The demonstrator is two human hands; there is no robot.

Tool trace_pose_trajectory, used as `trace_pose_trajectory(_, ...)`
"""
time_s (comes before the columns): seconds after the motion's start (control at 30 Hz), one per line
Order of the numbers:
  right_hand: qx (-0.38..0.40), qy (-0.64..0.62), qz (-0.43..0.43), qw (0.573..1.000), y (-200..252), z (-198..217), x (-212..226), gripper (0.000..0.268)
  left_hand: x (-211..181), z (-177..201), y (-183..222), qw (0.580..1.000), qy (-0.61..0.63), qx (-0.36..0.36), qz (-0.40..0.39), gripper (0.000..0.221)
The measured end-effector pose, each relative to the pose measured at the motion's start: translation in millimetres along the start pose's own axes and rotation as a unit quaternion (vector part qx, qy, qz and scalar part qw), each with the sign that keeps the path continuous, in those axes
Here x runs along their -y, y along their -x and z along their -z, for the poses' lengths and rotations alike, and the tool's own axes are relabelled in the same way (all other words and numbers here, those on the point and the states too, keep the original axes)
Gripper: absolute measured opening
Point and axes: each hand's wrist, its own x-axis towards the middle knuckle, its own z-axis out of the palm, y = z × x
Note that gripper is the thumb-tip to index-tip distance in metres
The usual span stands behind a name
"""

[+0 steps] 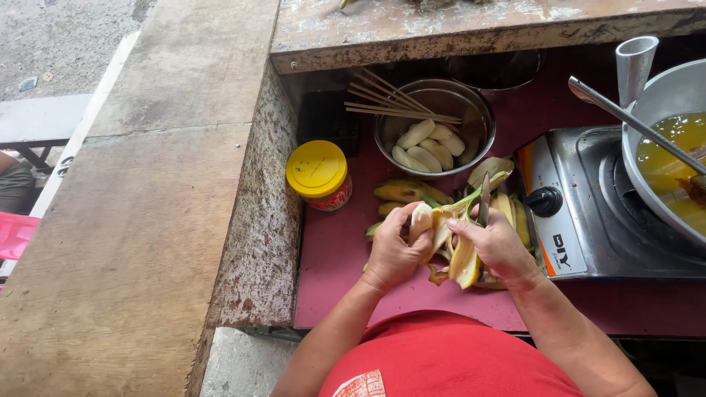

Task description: Peeling several bananas by hand and with a knife, then placing the fruit into a metal bowl for preparation.

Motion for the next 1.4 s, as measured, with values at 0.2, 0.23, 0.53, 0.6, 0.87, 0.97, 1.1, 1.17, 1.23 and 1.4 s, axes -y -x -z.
trace_pose_trajectory(0.2,-0.036,0.034,0.002,0.999,-10,28,25,0.006,38,22,-12,0.872,0.446,0.028,0.2,0.05)
trace_pose_trajectory(0.23,-0.036,0.033,0.0,0.999,-13,35,28,0.006,37,28,-13,0.872,0.445,0.027,0.201,0.05)
trace_pose_trajectory(0.53,-0.02,0.519,-0.138,0.843,-10,39,84,0.111,21,40,-31,0.706,0.595,0.167,0.345,0.068)
trace_pose_trajectory(0.6,-0.07,0.519,-0.071,0.849,-3,40,87,0.117,25,37,-34,0.711,0.586,0.163,0.353,0.062)
trace_pose_trajectory(0.87,-0.066,0.514,-0.044,0.854,20,59,74,0.065,25,31,-79,0.776,0.46,0.118,0.415,0.054)
trace_pose_trajectory(0.97,-0.068,0.493,-0.052,0.866,29,56,75,0.041,18,23,-120,0.812,0.432,0.047,0.389,0.049)
trace_pose_trajectory(1.1,-0.103,0.416,0.033,0.903,36,53,71,0.035,-45,35,-148,0.97,0.077,0.006,0.228,0.103)
trace_pose_trajectory(1.17,-0.1,0.397,0.119,0.904,34,66,53,0.032,-48,42,-128,0.99,0.036,0.008,0.137,0.066)
trace_pose_trajectory(1.23,-0.099,0.373,0.206,0.899,32,71,42,0.03,-33,44,-112,0.999,-0.009,0.011,0.041,0.03)
trace_pose_trajectory(1.4,-0.02,0.255,0.128,0.958,37,63,41,0.035,72,25,-86,0.902,-0.358,0.217,0.111,0.079)
